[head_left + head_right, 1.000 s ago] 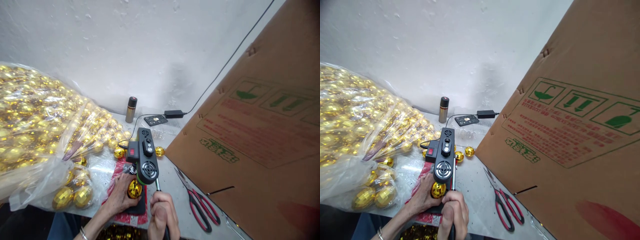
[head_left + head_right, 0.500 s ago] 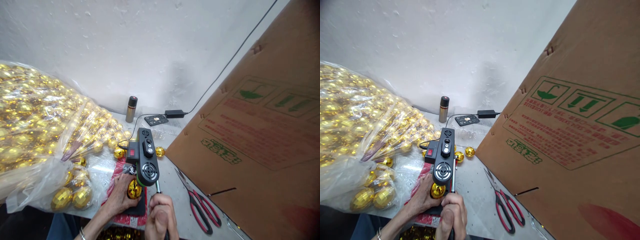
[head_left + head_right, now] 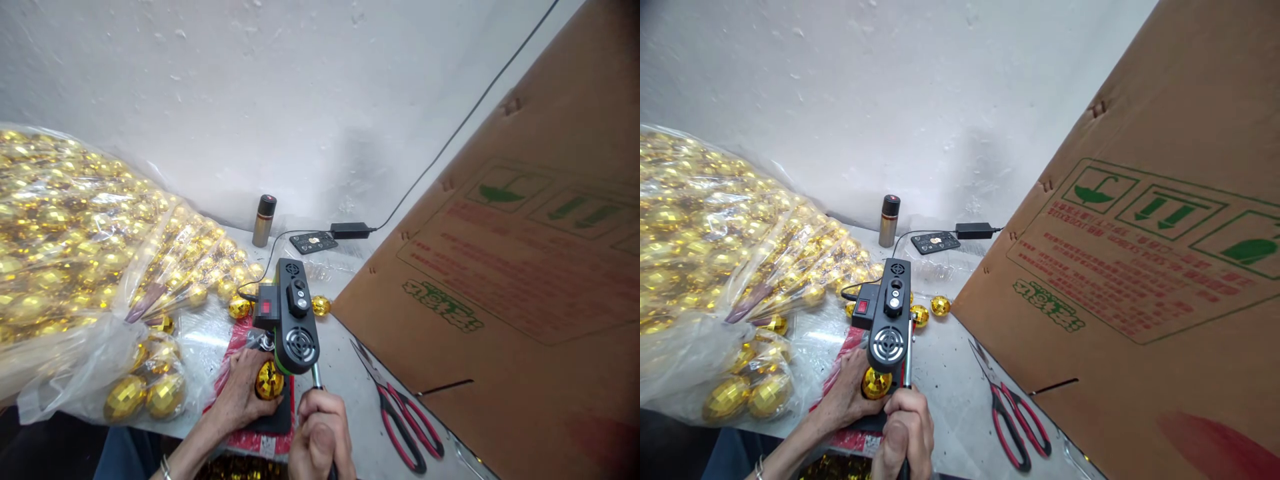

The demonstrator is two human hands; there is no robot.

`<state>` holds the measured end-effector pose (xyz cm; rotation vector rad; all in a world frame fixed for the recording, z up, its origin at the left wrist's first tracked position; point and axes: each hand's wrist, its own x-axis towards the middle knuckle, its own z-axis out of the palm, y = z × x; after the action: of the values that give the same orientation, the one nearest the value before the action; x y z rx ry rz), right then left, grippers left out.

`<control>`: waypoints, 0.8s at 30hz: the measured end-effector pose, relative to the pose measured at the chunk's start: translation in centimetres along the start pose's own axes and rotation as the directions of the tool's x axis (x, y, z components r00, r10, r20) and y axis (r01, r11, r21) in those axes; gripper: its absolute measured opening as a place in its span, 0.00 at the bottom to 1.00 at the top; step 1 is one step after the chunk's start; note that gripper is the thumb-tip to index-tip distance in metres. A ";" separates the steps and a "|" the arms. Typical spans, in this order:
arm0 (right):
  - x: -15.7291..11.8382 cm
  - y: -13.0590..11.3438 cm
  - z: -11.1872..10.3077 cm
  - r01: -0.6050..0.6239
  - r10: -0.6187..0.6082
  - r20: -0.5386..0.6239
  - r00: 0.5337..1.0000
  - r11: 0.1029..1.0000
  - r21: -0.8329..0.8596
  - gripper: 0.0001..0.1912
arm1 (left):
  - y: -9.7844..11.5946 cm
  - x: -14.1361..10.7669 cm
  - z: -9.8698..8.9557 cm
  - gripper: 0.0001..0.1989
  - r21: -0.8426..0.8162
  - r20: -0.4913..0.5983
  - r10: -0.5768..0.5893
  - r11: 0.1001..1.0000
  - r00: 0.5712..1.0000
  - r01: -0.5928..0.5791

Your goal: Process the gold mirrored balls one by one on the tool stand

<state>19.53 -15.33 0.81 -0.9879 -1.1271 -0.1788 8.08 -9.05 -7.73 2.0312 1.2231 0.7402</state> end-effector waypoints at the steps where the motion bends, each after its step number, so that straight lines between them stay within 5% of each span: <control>1: -0.1 0.1 0.0 0.006 -0.006 -0.001 1.000 1.000 -0.004 0.21 | 0.0 0.0 0.0 0.27 0.002 0.001 0.000 1.000 1.000 0.000; 24: 0.4 0.6 -0.8 0.049 -0.046 0.104 0.994 0.998 -0.031 0.20 | 0.6 0.4 -0.4 0.27 -0.002 0.028 -0.016 1.000 0.999 0.016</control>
<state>20.61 -15.39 0.72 -1.0095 -1.2460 -0.1871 8.30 -8.78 -7.00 2.0206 1.2206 0.7031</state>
